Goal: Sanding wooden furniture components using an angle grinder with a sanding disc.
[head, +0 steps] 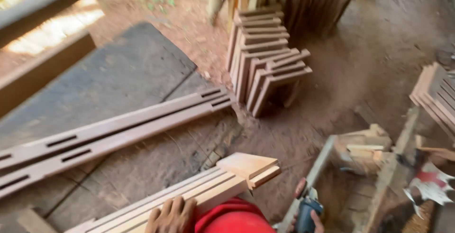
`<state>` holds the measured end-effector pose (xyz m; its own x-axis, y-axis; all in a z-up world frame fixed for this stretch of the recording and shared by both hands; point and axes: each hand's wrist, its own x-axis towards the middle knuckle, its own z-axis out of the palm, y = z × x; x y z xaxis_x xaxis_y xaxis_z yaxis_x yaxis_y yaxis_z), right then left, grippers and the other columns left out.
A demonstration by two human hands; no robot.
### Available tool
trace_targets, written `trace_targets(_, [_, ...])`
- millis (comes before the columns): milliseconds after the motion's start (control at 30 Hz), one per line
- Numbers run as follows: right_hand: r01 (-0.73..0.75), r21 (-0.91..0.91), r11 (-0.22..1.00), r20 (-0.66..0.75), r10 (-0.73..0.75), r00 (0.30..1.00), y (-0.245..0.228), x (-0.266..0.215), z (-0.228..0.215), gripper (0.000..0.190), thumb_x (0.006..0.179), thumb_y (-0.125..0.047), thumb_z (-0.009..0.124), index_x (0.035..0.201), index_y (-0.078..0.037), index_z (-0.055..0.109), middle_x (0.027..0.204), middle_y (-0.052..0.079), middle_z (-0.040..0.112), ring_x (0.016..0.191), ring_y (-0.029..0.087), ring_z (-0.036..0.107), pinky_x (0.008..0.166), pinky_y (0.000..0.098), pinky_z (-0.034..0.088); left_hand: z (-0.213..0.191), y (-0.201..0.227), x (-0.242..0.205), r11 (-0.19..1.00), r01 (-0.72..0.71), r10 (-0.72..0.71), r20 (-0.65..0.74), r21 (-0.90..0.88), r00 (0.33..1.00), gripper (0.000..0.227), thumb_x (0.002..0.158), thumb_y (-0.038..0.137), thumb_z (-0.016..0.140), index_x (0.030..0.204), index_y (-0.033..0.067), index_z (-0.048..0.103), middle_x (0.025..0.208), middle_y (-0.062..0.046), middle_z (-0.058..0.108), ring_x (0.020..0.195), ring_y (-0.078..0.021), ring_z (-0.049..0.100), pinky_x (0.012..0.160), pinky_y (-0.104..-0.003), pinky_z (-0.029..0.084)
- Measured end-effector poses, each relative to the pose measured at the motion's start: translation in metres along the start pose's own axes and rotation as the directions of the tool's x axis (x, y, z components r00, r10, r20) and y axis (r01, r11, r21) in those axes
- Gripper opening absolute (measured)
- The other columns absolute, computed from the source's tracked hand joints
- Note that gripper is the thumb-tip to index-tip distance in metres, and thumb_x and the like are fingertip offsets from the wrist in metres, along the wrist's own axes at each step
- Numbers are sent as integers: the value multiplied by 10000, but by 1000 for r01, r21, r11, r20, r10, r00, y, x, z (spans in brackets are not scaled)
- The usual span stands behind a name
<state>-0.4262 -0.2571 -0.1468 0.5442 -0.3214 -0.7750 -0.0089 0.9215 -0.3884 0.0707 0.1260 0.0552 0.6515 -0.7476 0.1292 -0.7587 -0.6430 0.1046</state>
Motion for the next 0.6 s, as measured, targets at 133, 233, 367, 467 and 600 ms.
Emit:
trace_targets(133, [21, -126, 992, -167, -42, 985, -40, -4, 46, 802, 934, -624, 535, 1349, 59, 472, 1073, 228, 624, 862, 351, 658, 761, 511, 566, -8, 17, -17, 996, 87, -87, 19, 19, 996, 260, 816, 440, 636, 1062, 356, 654, 842, 28, 542, 720, -219, 555, 645, -402, 417])
trace_targets(233, [62, -207, 976, -128, -90, 988, -44, -9, 45, 765, 949, -571, 519, 1376, 61, 454, 1135, 264, 628, 921, 389, 654, 774, 564, 569, -26, 14, -11, 997, 57, -56, -22, 44, 998, 247, 846, 324, 631, 1089, 337, 672, 867, 26, 558, 709, -202, 554, 627, -366, 405])
trace_targets(367, [17, -75, 997, 87, -10, 996, -44, 20, 4, 807, 896, -603, 661, 1319, 61, 479, 1147, 262, 647, 951, 412, 677, 794, 599, 595, -75, -14, 35, 994, 80, -78, -33, 69, 996, 267, 865, 422, 634, 1120, 343, 631, 867, 54, 564, 772, -146, 590, 689, -340, 419])
trace_targets(467, [-106, -160, 981, -8, 106, 994, -47, 24, 9, 902, 874, -688, 581, 1295, 107, 511, 1054, 328, 668, 857, 479, 696, 799, 597, 577, -95, -52, 87, 972, 224, -231, 97, 76, 968, 435, 857, 684, 663, 901, 255, 608, 743, 83, 619, 664, -100, 598, 730, -314, 524])
trace_targets(600, [93, -186, 978, -136, -119, 983, -42, 15, 82, 726, 964, -518, 556, 1321, 102, 435, 1047, 246, 616, 803, 345, 651, 670, 500, 572, -18, -136, 153, 993, -32, 34, -20, 111, 999, 657, 814, 700, 689, 1231, 199, 608, 980, -25, 694, 782, -164, 642, 750, -357, 526])
